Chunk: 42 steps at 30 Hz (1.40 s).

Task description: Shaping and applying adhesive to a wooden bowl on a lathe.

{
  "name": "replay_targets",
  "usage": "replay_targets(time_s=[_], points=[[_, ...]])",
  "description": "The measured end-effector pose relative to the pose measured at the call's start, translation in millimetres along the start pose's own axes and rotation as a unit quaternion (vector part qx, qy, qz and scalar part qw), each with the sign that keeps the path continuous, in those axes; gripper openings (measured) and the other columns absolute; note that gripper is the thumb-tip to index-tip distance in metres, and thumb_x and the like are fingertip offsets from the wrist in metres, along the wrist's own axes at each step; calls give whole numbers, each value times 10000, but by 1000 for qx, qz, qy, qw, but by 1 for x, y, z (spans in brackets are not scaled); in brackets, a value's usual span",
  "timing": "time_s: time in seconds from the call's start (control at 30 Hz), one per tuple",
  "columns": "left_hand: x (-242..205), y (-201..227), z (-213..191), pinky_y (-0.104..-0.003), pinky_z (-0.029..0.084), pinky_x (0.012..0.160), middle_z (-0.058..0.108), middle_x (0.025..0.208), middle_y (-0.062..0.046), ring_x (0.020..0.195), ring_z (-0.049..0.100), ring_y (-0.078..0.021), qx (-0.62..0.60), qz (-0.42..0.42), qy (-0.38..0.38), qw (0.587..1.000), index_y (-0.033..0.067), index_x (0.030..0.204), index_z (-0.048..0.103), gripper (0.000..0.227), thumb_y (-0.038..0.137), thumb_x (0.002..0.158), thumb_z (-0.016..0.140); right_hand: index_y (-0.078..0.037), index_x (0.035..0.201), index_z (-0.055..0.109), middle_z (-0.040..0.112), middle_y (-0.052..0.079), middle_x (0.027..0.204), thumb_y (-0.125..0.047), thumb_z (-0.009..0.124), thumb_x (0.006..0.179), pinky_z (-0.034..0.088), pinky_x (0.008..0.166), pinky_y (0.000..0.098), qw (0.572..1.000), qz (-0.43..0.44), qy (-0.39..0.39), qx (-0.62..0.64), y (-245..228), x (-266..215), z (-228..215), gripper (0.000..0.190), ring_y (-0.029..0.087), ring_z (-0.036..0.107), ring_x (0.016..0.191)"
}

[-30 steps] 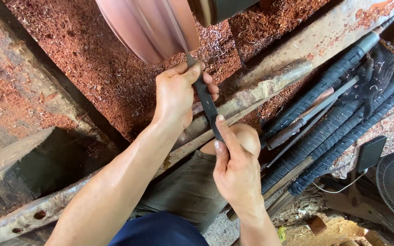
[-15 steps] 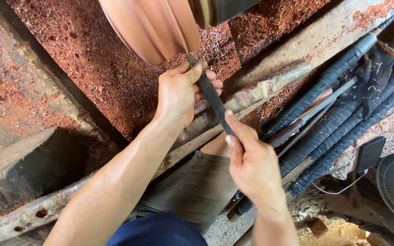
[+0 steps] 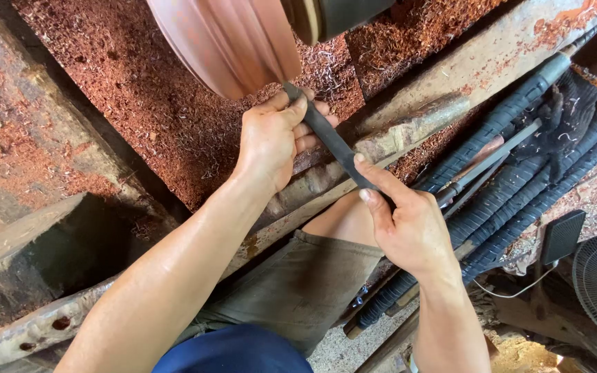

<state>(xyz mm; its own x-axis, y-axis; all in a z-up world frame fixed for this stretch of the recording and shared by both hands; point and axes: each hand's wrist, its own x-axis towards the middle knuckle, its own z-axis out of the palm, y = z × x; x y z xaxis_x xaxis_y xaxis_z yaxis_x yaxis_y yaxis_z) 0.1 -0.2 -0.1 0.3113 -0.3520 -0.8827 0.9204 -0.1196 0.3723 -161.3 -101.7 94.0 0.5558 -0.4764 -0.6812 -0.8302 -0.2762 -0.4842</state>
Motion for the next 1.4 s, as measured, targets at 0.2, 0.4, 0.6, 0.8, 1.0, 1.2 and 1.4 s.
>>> replay_targets(time_s=[0.2, 0.4, 0.6, 0.8, 1.0, 1.2, 1.4], points=[[-1, 1, 1, -378, 645, 818, 733, 1061, -174, 942, 774, -270, 6, 6, -1, 1000, -55, 1298, 575, 331, 104, 1021, 489, -192, 1372, 639, 758, 166, 1049, -119, 661, 966, 539, 551, 321, 996, -83, 19, 19, 10, -1, 3, 414, 176, 660, 538], [2, -1, 0, -378, 664, 817, 735, 1049, -181, 932, 781, -287, -13, 9, 4, 1000, -75, 1262, 595, 315, 91, 1013, 496, -223, 1368, 647, 761, 165, 989, -137, 678, 949, 516, 519, 323, 999, -35, 9, 2, 6, 0, 2, 429, 187, 576, 460], [4, -4, -2, -394, 669, 814, 719, 1029, -181, 932, 777, -294, -19, 13, -8, 1000, -86, 1246, 604, 312, 104, 1023, 498, -217, 1364, 651, 770, 157, 968, -133, 682, 951, 508, 515, 308, 998, -53, 16, 6, 13, 0, 5, 422, 167, 559, 470], [3, -3, -1, -395, 661, 829, 721, 1024, -167, 943, 770, -294, -16, 11, -9, 1000, -78, 1263, 588, 317, 103, 1023, 488, -207, 1371, 645, 773, 137, 1064, -122, 673, 958, 522, 525, 306, 996, -83, 25, 10, 12, -1, 5, 423, 144, 628, 534], [7, -7, -4, -400, 662, 806, 717, 979, -157, 889, 768, -287, -42, 1, -5, 999, -75, 1247, 595, 307, 97, 1015, 492, -311, 1434, 627, 739, 143, 767, -214, 648, 1002, 512, 534, 376, 994, 84, -32, -67, -14, -12, 9, 443, 253, 661, 518], [2, -6, -5, -395, 624, 665, 679, 832, -120, 716, 709, -258, -40, 6, 3, 999, -55, 1112, 627, 238, 130, 1029, 504, -167, 1378, 628, 724, 153, 1108, -134, 634, 981, 592, 721, 411, 987, -124, 103, -14, -7, -33, 40, 399, 333, 723, 871], [3, -8, -8, -391, 591, 603, 644, 776, -109, 640, 661, -243, -77, 13, -3, 997, -59, 1080, 621, 215, 127, 1027, 526, -125, 1357, 633, 679, 133, 1053, -118, 641, 969, 566, 857, 451, 966, -179, 173, -63, -19, -40, 57, 388, 377, 694, 988]])
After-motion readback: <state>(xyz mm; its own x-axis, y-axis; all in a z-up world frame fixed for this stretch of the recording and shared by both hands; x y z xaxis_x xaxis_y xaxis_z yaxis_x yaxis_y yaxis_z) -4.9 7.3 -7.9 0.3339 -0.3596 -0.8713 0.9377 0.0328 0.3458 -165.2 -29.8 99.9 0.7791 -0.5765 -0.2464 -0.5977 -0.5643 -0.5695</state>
